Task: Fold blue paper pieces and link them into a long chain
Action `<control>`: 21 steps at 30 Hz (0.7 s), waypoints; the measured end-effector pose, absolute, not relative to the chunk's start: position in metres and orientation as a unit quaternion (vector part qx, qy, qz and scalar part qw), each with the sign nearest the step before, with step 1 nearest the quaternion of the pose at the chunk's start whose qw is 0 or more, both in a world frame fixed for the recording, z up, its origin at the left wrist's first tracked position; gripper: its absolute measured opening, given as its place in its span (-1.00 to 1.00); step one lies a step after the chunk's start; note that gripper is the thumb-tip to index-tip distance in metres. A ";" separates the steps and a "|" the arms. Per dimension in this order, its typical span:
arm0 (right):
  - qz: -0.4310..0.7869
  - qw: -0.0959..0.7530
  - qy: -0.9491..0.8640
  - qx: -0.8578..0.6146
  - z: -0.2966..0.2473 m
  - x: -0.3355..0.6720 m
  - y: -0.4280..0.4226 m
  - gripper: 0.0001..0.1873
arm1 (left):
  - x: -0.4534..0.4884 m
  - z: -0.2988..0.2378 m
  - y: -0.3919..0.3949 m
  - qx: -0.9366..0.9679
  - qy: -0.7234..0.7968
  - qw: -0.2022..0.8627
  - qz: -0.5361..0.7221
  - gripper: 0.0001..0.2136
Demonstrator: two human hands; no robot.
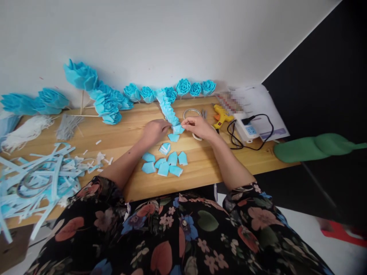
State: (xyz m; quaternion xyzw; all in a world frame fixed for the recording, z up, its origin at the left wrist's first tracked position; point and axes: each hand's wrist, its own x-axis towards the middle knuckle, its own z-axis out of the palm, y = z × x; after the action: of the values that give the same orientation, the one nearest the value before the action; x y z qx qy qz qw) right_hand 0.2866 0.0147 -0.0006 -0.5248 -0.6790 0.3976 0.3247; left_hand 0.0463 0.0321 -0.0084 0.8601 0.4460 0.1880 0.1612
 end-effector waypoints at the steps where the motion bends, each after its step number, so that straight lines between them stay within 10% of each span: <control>1: 0.392 0.325 -0.681 -0.527 -0.004 0.286 0.013 -0.79 | 0.046 -0.010 0.032 0.860 0.445 0.161 0.192 -0.64; 21: 0.241 0.297 -0.731 -0.565 -0.010 0.273 0.003 -0.91 | 0.049 -0.010 0.030 0.866 0.453 0.121 0.177 -0.69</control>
State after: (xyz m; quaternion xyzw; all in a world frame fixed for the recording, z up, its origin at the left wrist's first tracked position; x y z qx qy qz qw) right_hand 0.2727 0.0031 -0.0103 -0.5650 -0.7313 0.2408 0.2968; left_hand 0.0494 0.0298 -0.0100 0.8656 0.4526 0.1768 0.1208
